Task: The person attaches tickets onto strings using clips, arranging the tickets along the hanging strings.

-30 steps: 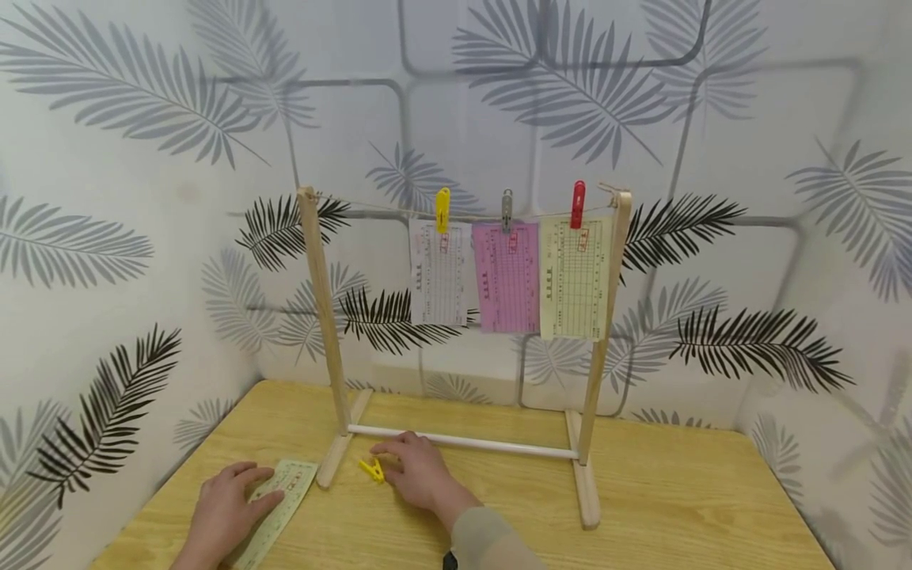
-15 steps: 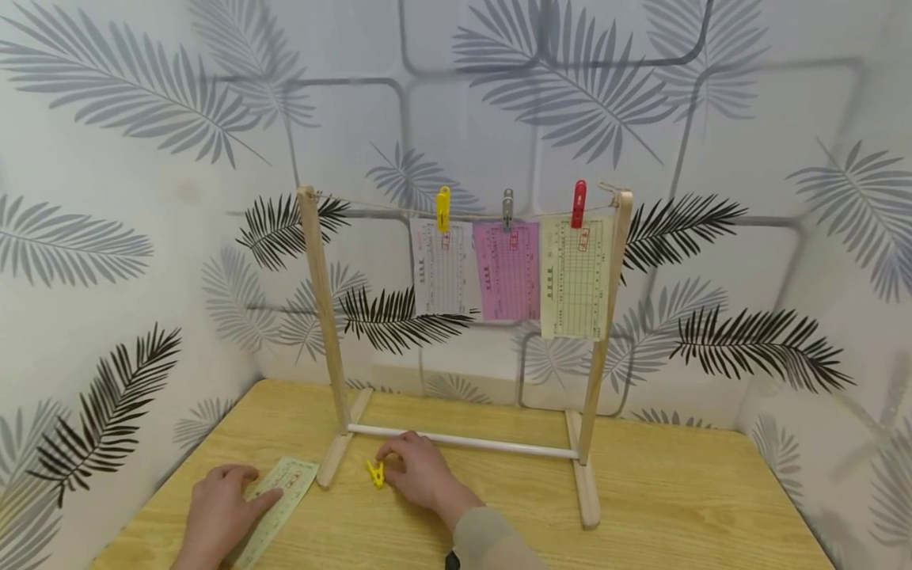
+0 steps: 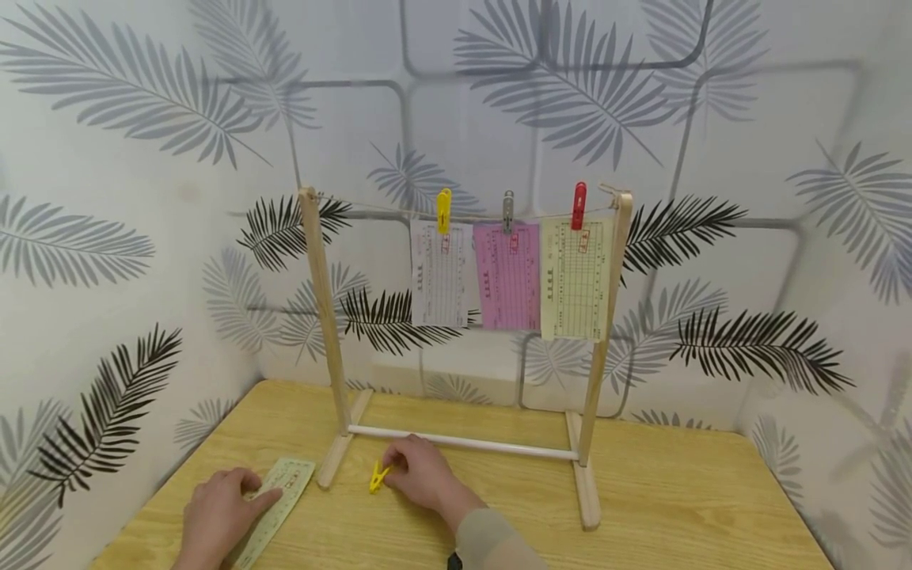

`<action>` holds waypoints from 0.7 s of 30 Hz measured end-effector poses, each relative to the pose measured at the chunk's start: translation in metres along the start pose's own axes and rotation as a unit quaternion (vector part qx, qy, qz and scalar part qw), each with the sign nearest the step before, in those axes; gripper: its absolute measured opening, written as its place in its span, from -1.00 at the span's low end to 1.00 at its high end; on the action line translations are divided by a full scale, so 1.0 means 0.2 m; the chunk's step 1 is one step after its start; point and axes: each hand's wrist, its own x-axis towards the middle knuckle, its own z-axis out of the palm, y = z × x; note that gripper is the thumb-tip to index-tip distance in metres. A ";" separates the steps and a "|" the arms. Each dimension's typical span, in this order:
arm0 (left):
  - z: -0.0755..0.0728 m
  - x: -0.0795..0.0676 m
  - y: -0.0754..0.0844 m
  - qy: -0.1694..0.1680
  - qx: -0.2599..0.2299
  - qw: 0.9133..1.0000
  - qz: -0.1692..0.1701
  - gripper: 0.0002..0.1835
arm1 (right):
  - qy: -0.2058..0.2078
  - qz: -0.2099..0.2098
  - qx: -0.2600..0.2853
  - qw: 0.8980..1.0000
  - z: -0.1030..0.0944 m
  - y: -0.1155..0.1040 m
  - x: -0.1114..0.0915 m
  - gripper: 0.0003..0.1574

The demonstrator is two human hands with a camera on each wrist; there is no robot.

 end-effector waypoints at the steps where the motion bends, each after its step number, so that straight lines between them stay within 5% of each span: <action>1: 0.00 0.00 0.00 0.000 -0.001 1.000 -0.001 -0.53 | -0.001 0.001 0.004 1.000 0.00 0.00 0.00 -0.72; 10: -0.01 -0.03 -0.02 0.005 0.003 1.000 0.008 -0.31 | -0.004 0.016 0.025 1.000 0.03 0.01 -0.01 -0.69; 21: -0.05 -0.09 0.01 -0.061 0.035 0.997 -0.018 0.07 | -0.009 0.017 0.048 0.999 -0.03 -0.07 -0.02 -0.69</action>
